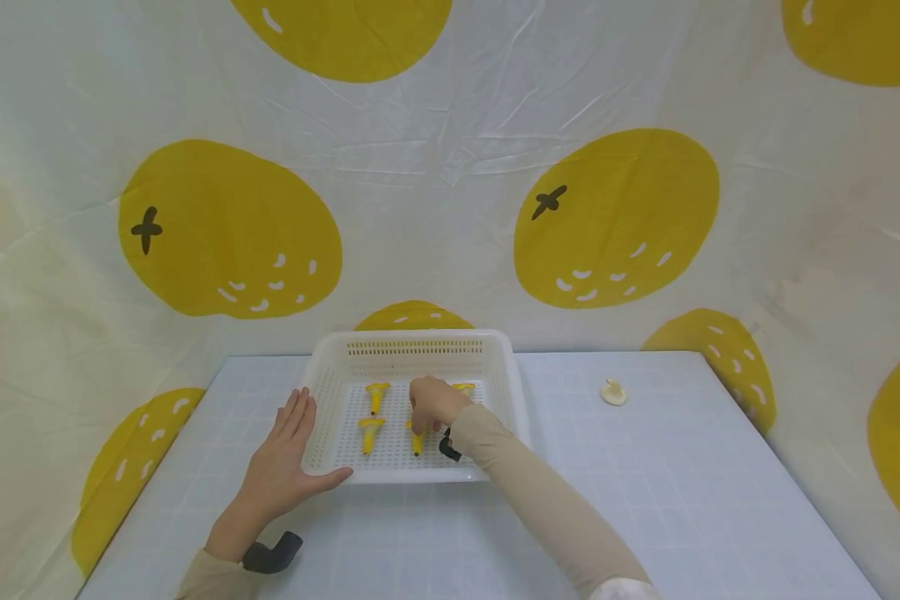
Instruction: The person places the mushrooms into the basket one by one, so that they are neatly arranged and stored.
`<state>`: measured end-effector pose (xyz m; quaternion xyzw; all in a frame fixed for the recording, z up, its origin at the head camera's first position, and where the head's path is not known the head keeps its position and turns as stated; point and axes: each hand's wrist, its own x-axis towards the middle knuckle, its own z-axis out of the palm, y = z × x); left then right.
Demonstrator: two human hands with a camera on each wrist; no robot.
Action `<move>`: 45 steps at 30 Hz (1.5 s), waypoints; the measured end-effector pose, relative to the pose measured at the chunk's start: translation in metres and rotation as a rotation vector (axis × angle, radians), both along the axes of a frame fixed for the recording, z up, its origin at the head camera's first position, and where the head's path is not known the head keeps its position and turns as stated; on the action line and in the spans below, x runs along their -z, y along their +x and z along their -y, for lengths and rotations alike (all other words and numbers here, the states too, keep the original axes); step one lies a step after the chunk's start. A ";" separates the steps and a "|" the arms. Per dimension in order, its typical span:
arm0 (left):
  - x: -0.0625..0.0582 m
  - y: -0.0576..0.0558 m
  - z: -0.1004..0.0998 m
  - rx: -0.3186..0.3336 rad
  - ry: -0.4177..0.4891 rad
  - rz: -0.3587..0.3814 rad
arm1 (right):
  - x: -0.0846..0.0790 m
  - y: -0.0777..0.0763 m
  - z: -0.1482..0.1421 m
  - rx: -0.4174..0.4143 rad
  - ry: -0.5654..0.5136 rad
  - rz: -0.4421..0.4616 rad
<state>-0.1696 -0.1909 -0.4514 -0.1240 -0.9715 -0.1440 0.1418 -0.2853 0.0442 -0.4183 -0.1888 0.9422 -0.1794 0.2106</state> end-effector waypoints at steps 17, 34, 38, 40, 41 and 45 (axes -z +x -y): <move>0.000 0.000 -0.002 -0.015 -0.007 -0.002 | -0.027 -0.003 -0.021 -0.034 -0.011 -0.114; 0.004 0.001 0.000 -0.002 0.011 -0.062 | -0.042 -0.017 -0.110 0.118 -0.531 -0.492; 0.004 0.000 0.000 -0.007 0.007 -0.047 | -0.043 -0.017 -0.133 0.190 -0.594 -0.572; 0.003 0.000 0.000 -0.017 0.004 -0.033 | -0.045 -0.016 -0.144 0.218 -0.609 -0.592; 0.003 -0.001 0.000 -0.022 -0.002 -0.026 | -0.045 -0.015 -0.149 0.227 -0.615 -0.602; 0.001 -0.001 -0.001 -0.028 0.000 -0.001 | -0.041 -0.013 -0.172 0.294 -0.623 -0.622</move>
